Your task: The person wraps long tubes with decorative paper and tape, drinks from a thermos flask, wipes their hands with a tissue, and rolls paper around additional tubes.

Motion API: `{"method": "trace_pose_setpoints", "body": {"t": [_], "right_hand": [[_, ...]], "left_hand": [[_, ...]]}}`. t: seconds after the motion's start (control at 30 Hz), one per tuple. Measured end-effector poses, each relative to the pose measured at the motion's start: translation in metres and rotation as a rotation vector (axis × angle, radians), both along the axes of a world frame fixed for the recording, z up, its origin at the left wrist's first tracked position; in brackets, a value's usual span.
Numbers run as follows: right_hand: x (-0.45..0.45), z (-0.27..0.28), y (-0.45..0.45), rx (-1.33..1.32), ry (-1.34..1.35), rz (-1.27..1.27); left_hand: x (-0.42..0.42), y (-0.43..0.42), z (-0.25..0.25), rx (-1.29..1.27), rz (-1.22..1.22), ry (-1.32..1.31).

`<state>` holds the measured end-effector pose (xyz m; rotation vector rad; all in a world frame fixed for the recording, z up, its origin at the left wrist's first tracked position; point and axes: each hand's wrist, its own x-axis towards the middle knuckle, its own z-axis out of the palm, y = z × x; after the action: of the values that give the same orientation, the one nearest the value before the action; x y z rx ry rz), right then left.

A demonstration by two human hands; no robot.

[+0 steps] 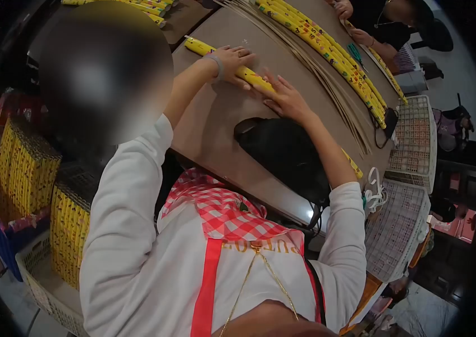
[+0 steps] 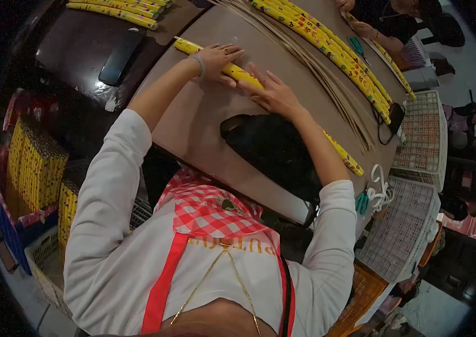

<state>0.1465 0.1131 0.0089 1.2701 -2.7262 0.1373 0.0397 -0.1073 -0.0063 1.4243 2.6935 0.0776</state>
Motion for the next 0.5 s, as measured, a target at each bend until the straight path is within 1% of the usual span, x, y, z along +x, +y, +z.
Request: {"method": "trace_pose_setpoints", "body": {"t": [0.03, 0.07, 0.1, 0.13, 0.17, 0.2, 0.23, 0.27, 0.3, 0.33, 0.4, 0.43, 0.47, 0.5], "right_hand": [[-0.002, -0.003, 0.000, -0.119, -0.075, -0.039], [-0.001, -0.006, 0.000, -0.123, -0.073, -0.026], [0.001, -0.008, 0.002, -0.187, -0.139, -0.118], [0.001, -0.007, 0.001, -0.252, -0.206, -0.210], [0.000, -0.006, 0.001, -0.259, -0.208, -0.196], [0.000, 0.000, -0.001, -0.192, -0.341, -0.304], [0.001, 0.001, -0.002, -0.120, -0.477, -0.415], [0.002, -0.003, -0.002, -0.121, -0.487, -0.405], [0.002, -0.005, -0.002, -0.186, -0.396, -0.347], [0.001, -0.007, -0.002, -0.251, -0.302, -0.290], [0.000, -0.008, -0.003, -0.265, -0.306, -0.290], [0.001, -0.007, -0.003, -0.275, -0.308, -0.294], [0.001, -0.006, -0.003, -0.281, -0.309, -0.289], [0.000, -0.004, -0.002, -0.252, -0.342, -0.289]], "left_hand": [[0.001, 0.000, -0.011, -0.002, 0.010, 0.001], [0.003, 0.004, -0.021, 0.170, 0.059, 0.059], [0.002, 0.006, -0.026, 0.341, 0.111, 0.120], [0.013, 0.008, -0.016, 0.384, 0.132, 0.174], [0.027, 0.016, -0.012, 0.348, 0.141, 0.225], [0.039, 0.026, -0.013, 0.310, 0.147, 0.272], [0.048, 0.040, -0.031, 0.381, 0.110, 0.226], [0.058, 0.052, -0.047, 0.456, 0.075, 0.177], [0.071, 0.053, -0.036, 0.313, 0.180, 0.275], [0.069, 0.052, -0.039, 0.309, 0.188, 0.275], [0.067, 0.045, -0.040, 0.474, 0.098, 0.279], [0.063, 0.038, -0.034, 0.355, 0.125, 0.283], [0.058, 0.029, -0.036, 0.348, 0.128, 0.285], [0.048, 0.017, -0.041, 0.393, 0.179, 0.297]]}}
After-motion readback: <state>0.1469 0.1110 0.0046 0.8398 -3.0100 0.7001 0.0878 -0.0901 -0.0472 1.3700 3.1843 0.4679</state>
